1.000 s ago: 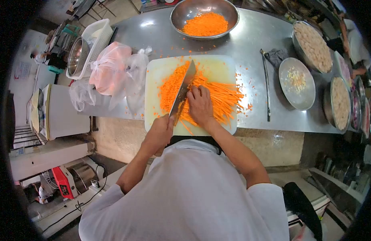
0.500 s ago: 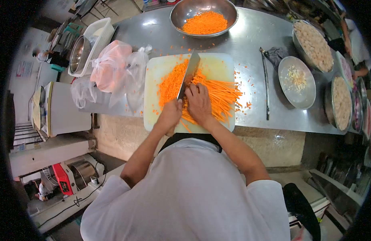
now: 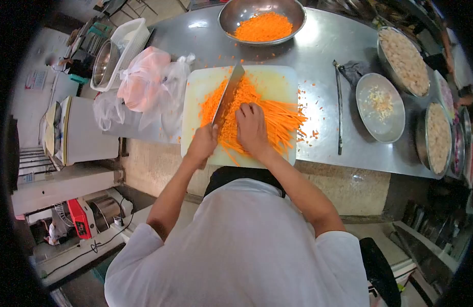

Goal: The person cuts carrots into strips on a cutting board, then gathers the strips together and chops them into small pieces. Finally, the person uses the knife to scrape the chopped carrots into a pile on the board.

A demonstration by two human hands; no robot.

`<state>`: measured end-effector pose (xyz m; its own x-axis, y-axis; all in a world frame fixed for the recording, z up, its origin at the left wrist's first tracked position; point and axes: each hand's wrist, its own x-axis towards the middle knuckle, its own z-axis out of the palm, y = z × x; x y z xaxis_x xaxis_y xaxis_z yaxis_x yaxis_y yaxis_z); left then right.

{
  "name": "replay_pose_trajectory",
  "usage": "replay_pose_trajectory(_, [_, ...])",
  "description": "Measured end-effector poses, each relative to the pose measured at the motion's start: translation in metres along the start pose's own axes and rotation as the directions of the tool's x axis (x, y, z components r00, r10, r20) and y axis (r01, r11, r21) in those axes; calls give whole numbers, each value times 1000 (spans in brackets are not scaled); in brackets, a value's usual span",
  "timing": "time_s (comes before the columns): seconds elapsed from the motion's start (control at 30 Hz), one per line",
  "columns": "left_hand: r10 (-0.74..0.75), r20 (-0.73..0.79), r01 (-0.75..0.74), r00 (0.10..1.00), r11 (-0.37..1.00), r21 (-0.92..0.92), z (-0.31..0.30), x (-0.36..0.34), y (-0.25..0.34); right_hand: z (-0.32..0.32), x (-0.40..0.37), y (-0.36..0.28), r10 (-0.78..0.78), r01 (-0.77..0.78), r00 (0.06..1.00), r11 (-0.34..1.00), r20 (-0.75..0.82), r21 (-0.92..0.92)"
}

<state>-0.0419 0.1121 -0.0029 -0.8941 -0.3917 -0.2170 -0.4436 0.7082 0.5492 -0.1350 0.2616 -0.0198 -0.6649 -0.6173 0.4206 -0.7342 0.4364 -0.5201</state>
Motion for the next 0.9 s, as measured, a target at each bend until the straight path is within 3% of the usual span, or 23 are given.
replay_pose_trajectory(0.03, [-7, -3, 7, 1000, 1000, -2, -12, 0, 12, -1, 1, 2, -5, 5, 1000, 1000, 5, 3])
replay_pose_trajectory(0.1, [-157, 127, 172, 979, 978, -114, -41, -2, 37, -4, 1, 7, -8, 3, 998, 997, 56, 77])
replay_pose_trajectory(0.17, [-169, 127, 185, 977, 974, -131, -40, -9, 30, -8, 0, 11, 3, -9, 998, 995, 63, 98])
replay_pose_trajectory(0.23, [43, -116, -45, 992, 999, -9, -22, -7, 5, -10, -5, 14, 9, -16, 998, 993, 68, 115])
replay_pose_trajectory(0.3, [46, -83, -48, 995, 999, -17, -26, -3, 2, -10, -9, 10, -104, 105, 992, 994, -68, 17])
replay_pose_trajectory(0.37, [66, -49, -67, 997, 997, -24, -41, -2, 6, -12, -18, 0, -111, 110, 992, 994, -59, -22])
replay_pose_trajectory(0.43, [-62, 63, 70, 996, 990, -120, -63, -9, 18, -15, -31, -15, -112, 108, 992, 992, -52, -72])
replay_pose_trajectory(0.6, [60, -63, -61, 996, 998, -13, -40, -1, -26, 4, -63, -52, -152, 144, 976, 988, 158, 60])
replay_pose_trajectory(0.67, [121, -62, -120, 991, 992, 30, -46, 1, -34, 16, -71, -50, -130, 126, 979, 991, 155, 41])
replay_pose_trajectory(0.73, [-18, 40, 19, 999, 999, -39, -67, -4, -24, 19, -74, -44, -108, 107, 982, 994, 153, 14])
replay_pose_trajectory(0.9, [33, -14, -33, 999, 999, -17, -51, 1, -51, 14, -76, -31, -72, 78, 997, 982, 40, -173])
